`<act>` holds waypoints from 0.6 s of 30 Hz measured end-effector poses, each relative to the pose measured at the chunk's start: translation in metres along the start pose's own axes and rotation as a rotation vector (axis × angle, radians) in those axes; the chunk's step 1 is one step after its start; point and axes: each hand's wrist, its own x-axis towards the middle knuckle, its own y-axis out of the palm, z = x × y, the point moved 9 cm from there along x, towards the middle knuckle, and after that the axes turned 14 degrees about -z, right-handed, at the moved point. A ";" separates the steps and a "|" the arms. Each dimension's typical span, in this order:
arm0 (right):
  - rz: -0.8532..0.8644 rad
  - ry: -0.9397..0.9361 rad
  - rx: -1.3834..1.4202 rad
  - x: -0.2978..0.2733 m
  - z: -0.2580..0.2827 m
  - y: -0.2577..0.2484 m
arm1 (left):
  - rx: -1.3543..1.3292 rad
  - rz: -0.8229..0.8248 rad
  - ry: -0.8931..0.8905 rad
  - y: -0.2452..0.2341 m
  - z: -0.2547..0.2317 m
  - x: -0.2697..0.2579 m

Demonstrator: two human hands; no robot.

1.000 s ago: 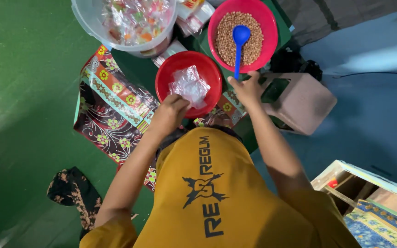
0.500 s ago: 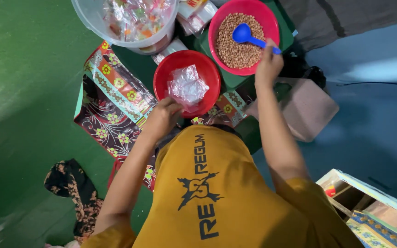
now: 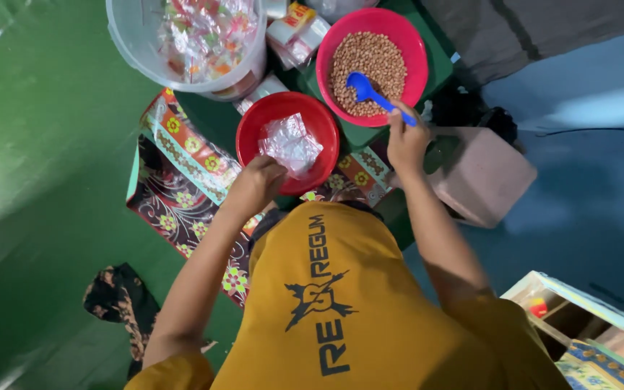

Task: Packaging small snacks and candies into plastic bags manually

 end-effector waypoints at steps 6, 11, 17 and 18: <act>-0.186 0.296 0.234 -0.007 -0.039 -0.022 | 0.031 0.002 0.148 0.011 -0.007 0.041; -0.237 0.104 0.217 0.011 0.006 -0.053 | 0.044 -0.061 0.273 0.021 -0.022 0.091; -0.296 0.076 0.189 0.010 -0.006 -0.067 | 0.049 -0.097 0.372 0.039 -0.043 0.129; -0.303 0.076 0.185 0.010 -0.006 -0.070 | 0.046 -0.095 0.379 0.047 -0.036 0.132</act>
